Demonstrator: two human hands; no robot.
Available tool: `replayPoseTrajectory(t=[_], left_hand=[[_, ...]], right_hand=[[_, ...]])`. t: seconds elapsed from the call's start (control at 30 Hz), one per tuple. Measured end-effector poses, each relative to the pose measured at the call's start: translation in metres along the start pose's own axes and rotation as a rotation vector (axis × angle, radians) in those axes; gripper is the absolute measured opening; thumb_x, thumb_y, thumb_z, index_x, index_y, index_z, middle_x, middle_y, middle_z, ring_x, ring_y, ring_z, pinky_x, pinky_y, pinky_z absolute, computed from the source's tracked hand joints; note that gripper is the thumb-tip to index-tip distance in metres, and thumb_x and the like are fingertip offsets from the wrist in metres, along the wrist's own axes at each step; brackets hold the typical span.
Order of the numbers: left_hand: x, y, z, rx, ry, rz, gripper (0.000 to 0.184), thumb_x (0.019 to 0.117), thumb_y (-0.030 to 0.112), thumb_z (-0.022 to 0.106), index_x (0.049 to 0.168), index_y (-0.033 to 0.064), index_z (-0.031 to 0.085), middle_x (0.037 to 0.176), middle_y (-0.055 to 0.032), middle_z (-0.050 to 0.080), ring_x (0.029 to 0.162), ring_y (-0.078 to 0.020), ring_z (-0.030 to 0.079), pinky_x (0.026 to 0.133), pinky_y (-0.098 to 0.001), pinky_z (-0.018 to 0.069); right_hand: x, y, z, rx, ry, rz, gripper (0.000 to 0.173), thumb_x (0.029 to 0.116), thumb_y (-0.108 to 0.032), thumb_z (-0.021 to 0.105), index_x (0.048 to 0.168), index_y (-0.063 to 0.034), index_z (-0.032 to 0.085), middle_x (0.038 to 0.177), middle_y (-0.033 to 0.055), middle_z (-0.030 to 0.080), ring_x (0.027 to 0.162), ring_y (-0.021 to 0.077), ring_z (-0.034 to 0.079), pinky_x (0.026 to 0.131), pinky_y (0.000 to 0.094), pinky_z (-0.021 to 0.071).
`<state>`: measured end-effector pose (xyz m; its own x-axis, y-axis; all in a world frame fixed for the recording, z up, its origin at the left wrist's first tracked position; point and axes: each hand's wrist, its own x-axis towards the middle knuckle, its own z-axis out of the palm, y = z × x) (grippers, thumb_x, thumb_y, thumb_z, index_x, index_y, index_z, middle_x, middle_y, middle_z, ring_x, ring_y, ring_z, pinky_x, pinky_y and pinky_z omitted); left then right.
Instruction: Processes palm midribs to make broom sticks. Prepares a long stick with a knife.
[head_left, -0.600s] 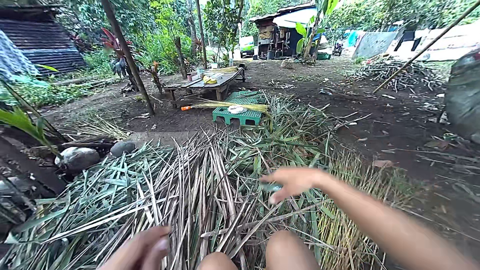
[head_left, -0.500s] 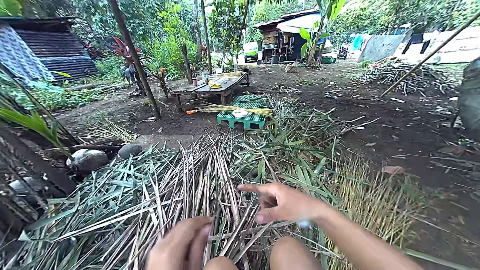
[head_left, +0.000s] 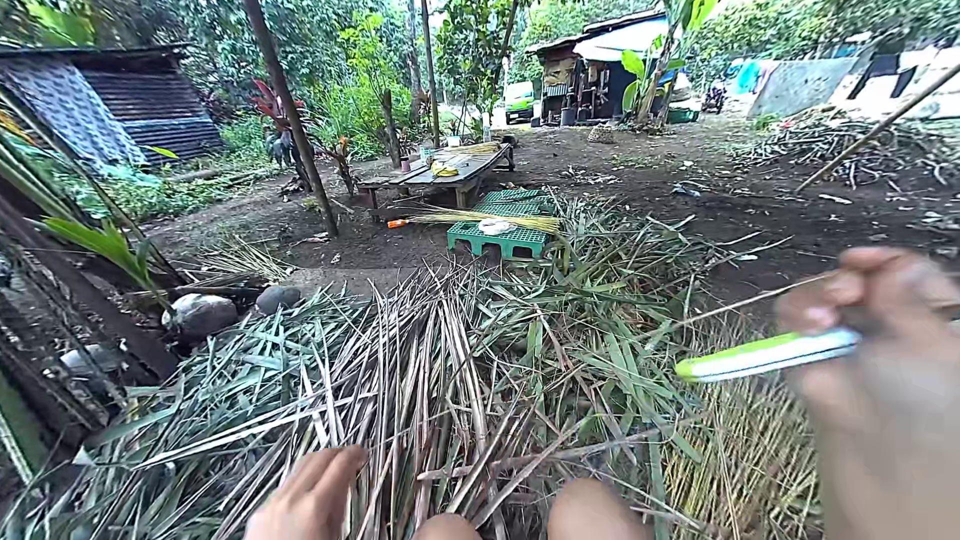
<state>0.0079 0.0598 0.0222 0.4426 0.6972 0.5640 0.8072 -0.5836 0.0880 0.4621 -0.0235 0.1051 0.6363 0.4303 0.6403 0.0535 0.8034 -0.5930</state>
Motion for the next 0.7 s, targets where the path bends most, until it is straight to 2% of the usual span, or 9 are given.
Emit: replayPoseTrajectory(t=[0.17, 0.3, 0.33, 0.37, 0.43, 0.5, 0.53, 0.6, 0.7], left_hand=[[-0.017, -0.062, 0.003, 0.041, -0.017, -0.116, 0.025, 0.1026, 0.006, 0.053, 0.107, -0.0057, 0.074, 0.105, -0.0281, 0.073, 0.095, -0.0489, 0.072, 0.078, -0.0650, 0.0560], [-0.024, -0.093, 0.002, -0.017, 0.036, -0.259, 0.028, 0.1038, 0.005, 0.049, 0.109, -0.0104, 0.071, 0.107, -0.0346, 0.069, 0.098, -0.0528, 0.069, 0.085, -0.0681, 0.0518], [-0.025, -0.098, 0.005, -0.107, 0.085, -0.371, 0.029, 0.1042, 0.006, 0.048, 0.112, -0.0131, 0.069, 0.110, -0.0359, 0.067, 0.102, -0.0486, 0.068, 0.091, -0.0637, 0.0509], [-0.023, -0.100, 0.009, -0.232, 0.165, -0.522, 0.031, 0.1052, 0.008, 0.047, 0.116, -0.0144, 0.066, 0.112, -0.0319, 0.066, 0.102, -0.0354, 0.069, 0.093, -0.0512, 0.0537], [-0.008, -0.082, 0.016, -0.615, 0.408, -0.792, 0.029, 0.1067, 0.012, 0.047, 0.123, -0.0108, 0.056, 0.104, -0.0080, 0.061, 0.083, -0.0054, 0.069, 0.078, -0.0249, 0.0608], [0.014, -0.041, 0.015, -0.978, 0.645, -0.867, 0.018, 0.1056, 0.006, 0.048, 0.121, -0.0020, 0.051, 0.089, 0.0057, 0.064, 0.073, -0.0020, 0.070, 0.070, -0.0230, 0.0628], [0.023, -0.017, 0.013, -1.107, 0.707, -0.856, 0.013, 0.1051, 0.003, 0.048, 0.117, 0.0026, 0.050, 0.085, 0.0082, 0.067, 0.073, -0.0026, 0.071, 0.071, -0.0230, 0.0630], [0.034, 0.026, 0.010, -1.296, 0.762, -0.764, 0.016, 0.1033, -0.004, 0.045, 0.108, 0.0084, 0.052, 0.081, 0.0087, 0.071, 0.075, -0.0045, 0.073, 0.073, -0.0229, 0.0631], [0.034, 0.076, 0.010, -1.484, 0.758, -0.577, 0.027, 0.0983, -0.009, 0.048, 0.094, 0.0146, 0.062, 0.082, 0.0049, 0.076, 0.078, -0.0075, 0.075, 0.076, -0.0249, 0.0636]], right_hand=[[0.017, -0.012, -0.025, -0.183, 0.024, -0.188, 0.020, 0.1074, -0.017, 0.046, 0.105, -0.0132, 0.066, 0.076, -0.0092, 0.069, 0.059, 0.0020, 0.064, 0.056, 0.0163, 0.0564], [0.017, -0.009, -0.027, -0.238, 0.115, -0.178, 0.022, 0.1087, -0.017, 0.044, 0.106, -0.0123, 0.065, 0.073, -0.0101, 0.066, 0.058, 0.0018, 0.062, 0.056, 0.0162, 0.0554], [0.016, -0.009, -0.023, -0.202, 0.162, -0.131, 0.025, 0.1100, -0.017, 0.039, 0.109, -0.0121, 0.063, 0.069, -0.0108, 0.062, 0.054, 0.0011, 0.059, 0.053, 0.0157, 0.0533], [0.012, -0.008, -0.017, -0.163, 0.178, -0.067, 0.028, 0.1108, -0.020, 0.035, 0.113, -0.0139, 0.062, 0.063, -0.0123, 0.058, 0.049, 0.0001, 0.055, 0.050, 0.0152, 0.0506], [-0.010, -0.002, 0.001, -0.107, 0.031, 0.127, 0.033, 0.1100, -0.039, 0.033, 0.119, -0.0233, 0.061, 0.057, -0.0164, 0.052, 0.045, -0.0027, 0.049, 0.048, 0.0144, 0.0463], [-0.044, 0.011, 0.022, 0.000, -0.293, 0.370, 0.057, 0.0982, -0.070, 0.041, 0.131, -0.0266, 0.059, 0.057, -0.0181, 0.054, 0.047, -0.0043, 0.049, 0.050, 0.0147, 0.0446], [-0.063, 0.017, 0.033, 0.104, -0.467, 0.489, 0.070, 0.0957, -0.073, 0.042, 0.140, -0.0201, 0.056, 0.059, -0.0172, 0.053, 0.048, -0.0041, 0.047, 0.051, 0.0157, 0.0430], [-0.101, 0.026, 0.057, 0.298, -0.693, 0.726, 0.069, 0.1022, -0.058, 0.038, 0.152, -0.0109, 0.046, 0.060, -0.0164, 0.051, 0.050, -0.0046, 0.044, 0.052, 0.0164, 0.0403], [-0.141, 0.025, 0.089, 0.377, -0.740, 1.017, 0.052, 0.1067, -0.029, 0.027, 0.153, -0.0099, 0.040, 0.059, -0.0164, 0.050, 0.048, -0.0050, 0.043, 0.049, 0.0158, 0.0387]])
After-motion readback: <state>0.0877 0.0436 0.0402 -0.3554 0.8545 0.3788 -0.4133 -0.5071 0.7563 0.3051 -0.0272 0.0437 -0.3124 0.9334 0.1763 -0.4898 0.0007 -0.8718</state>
